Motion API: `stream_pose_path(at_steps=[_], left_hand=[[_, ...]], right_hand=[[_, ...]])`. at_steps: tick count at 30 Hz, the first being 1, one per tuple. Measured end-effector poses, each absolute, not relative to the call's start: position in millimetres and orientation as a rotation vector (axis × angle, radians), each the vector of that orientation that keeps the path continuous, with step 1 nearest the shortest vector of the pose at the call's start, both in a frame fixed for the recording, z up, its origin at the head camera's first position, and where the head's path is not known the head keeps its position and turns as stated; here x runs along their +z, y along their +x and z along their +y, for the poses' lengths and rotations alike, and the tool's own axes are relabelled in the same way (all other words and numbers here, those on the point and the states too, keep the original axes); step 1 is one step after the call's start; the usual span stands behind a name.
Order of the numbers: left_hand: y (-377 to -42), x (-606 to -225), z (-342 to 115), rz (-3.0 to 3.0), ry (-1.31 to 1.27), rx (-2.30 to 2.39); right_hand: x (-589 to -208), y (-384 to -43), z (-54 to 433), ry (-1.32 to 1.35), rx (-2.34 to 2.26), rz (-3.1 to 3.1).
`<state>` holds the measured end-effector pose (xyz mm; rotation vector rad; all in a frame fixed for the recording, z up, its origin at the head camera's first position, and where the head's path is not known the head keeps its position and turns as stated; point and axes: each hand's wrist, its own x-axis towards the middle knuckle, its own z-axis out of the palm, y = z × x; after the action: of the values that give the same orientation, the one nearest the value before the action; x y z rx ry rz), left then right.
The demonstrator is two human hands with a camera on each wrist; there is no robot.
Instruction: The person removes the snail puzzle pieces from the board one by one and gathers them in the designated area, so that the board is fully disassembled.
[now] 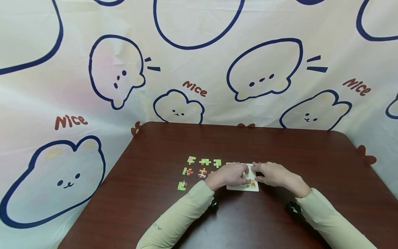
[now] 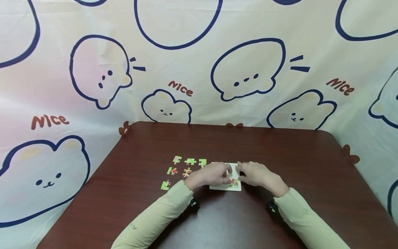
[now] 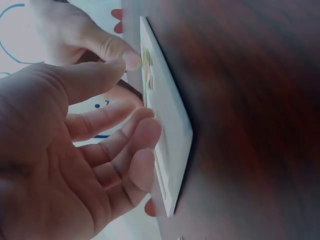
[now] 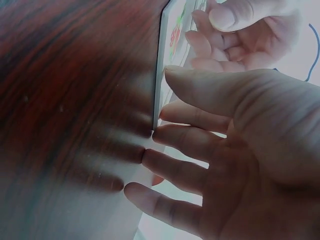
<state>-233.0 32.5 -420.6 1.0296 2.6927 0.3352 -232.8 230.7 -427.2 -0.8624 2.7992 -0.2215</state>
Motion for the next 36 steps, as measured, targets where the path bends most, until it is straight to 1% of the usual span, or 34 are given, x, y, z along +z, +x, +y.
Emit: stream_pose_path(at_steps=[10, 19, 36], left_hand=[[-231.3, -424.4, 34.9, 2.727, 1.013, 0.279], [-227.7, -429.1, 37.0, 2.718, 0.993, 0.285], [-221.7, -431.0, 48.2, 2.774, 0.989, 0.274]], right_hand=[[-425.2, -237.3, 227.9, -0.859, -0.207, 2.796], [-426.0, -233.4, 229.3, -0.823, -0.242, 2.776], [-425.5, -234.4, 233.5, -0.851, -0.228, 2.788]])
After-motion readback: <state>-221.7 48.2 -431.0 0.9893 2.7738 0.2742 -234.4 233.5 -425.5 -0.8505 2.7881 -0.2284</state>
